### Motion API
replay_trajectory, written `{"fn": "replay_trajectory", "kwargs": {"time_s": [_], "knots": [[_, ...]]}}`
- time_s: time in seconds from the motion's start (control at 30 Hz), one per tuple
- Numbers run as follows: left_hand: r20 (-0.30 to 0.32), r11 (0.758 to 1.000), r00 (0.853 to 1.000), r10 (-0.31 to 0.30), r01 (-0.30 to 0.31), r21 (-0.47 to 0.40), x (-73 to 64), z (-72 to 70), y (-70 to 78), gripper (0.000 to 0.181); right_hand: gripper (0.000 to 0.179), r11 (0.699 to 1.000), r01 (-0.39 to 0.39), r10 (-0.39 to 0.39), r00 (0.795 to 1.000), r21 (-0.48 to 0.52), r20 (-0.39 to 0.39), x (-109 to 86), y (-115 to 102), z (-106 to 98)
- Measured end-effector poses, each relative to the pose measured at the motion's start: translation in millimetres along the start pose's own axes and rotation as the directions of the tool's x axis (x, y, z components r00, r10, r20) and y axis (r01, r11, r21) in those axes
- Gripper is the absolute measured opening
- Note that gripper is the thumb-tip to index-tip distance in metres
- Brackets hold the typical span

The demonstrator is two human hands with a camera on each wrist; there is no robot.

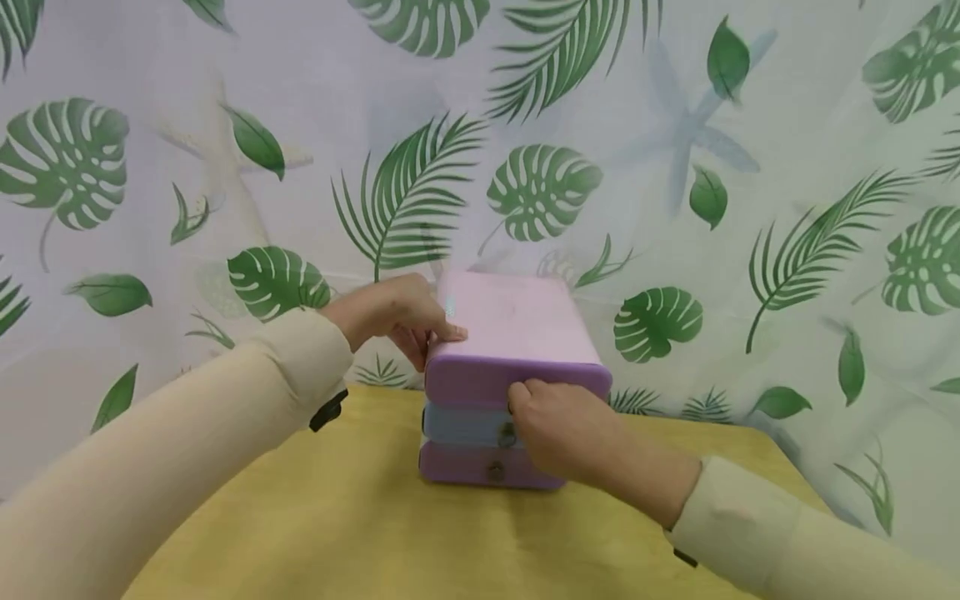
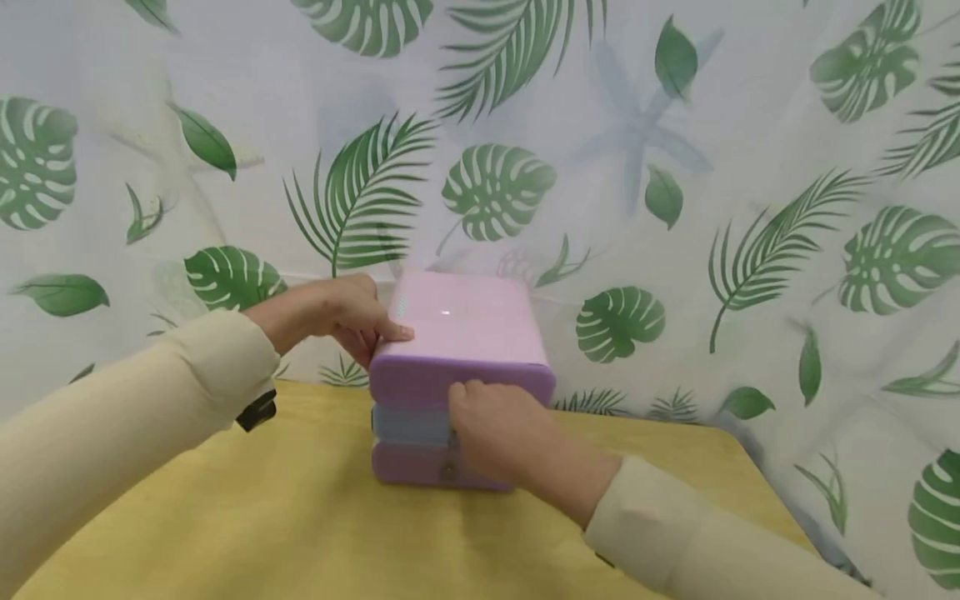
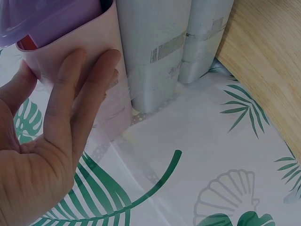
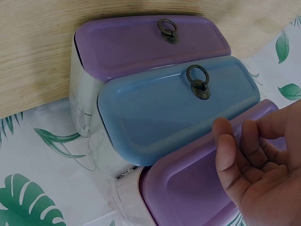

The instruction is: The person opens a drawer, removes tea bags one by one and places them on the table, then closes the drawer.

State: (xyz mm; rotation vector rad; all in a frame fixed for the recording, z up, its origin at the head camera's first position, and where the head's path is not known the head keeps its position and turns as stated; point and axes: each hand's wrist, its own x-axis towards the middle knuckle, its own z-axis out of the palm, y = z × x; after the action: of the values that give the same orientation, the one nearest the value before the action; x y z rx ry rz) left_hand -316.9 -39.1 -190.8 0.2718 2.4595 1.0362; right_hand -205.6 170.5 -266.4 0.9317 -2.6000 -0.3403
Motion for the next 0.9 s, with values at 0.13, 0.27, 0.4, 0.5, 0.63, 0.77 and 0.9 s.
{"fn": "replay_trajectory", "kwargs": {"time_s": [0.13, 0.27, 0.4, 0.5, 0.63, 0.77, 0.9], "knots": [[-0.013, 1.000, 1.000, 0.018, -0.018, -0.003, 2.0, -1.3, 3.0, 0.044, 0.018, 0.999, -0.031, 0.031, 1.000, -0.020, 0.000, 0.7, 1, -2], [-0.014, 1.000, 1.000, 0.011, -0.011, -0.004, 3.3, -3.8, 5.0, 0.045, 0.017, 0.999, -0.039, 0.039, 0.999, -0.006, 0.016, 2.7, 3, -4], [0.019, 0.999, 0.999, -0.033, 0.033, -0.006, 3.7, -1.2, 1.7, 0.047, 0.017, 1.000, -0.002, 0.002, 0.999, 0.017, 0.034, 0.5, 0, -3], [-0.006, 1.000, 1.000, -0.021, 0.021, -0.002, 2.6, -5.5, 6.2, 0.045, 0.017, 1.000, 0.005, -0.005, 1.000, 0.009, 0.012, 4.1, 3, -8], [-0.003, 1.000, 1.000, -0.022, 0.022, 0.012, 1.7, -7.3, 9.0, 0.045, 0.018, 1.000, -0.001, 0.000, 0.999, 0.020, 0.033, 5.7, 5, -10], [0.017, 0.999, 0.999, -0.039, 0.039, 0.016, 1.7, -5.1, 6.3, 0.045, 0.019, 0.999, -0.008, 0.005, 0.998, 0.049, 0.060, 4.1, 3, -8], [0.029, 0.999, 0.999, -0.037, 0.038, -0.012, 2.5, 0.1, 2.0, 0.047, 0.018, 0.998, -0.004, 0.000, 0.998, 0.065, 0.055, 0.2, 1, -6]]}}
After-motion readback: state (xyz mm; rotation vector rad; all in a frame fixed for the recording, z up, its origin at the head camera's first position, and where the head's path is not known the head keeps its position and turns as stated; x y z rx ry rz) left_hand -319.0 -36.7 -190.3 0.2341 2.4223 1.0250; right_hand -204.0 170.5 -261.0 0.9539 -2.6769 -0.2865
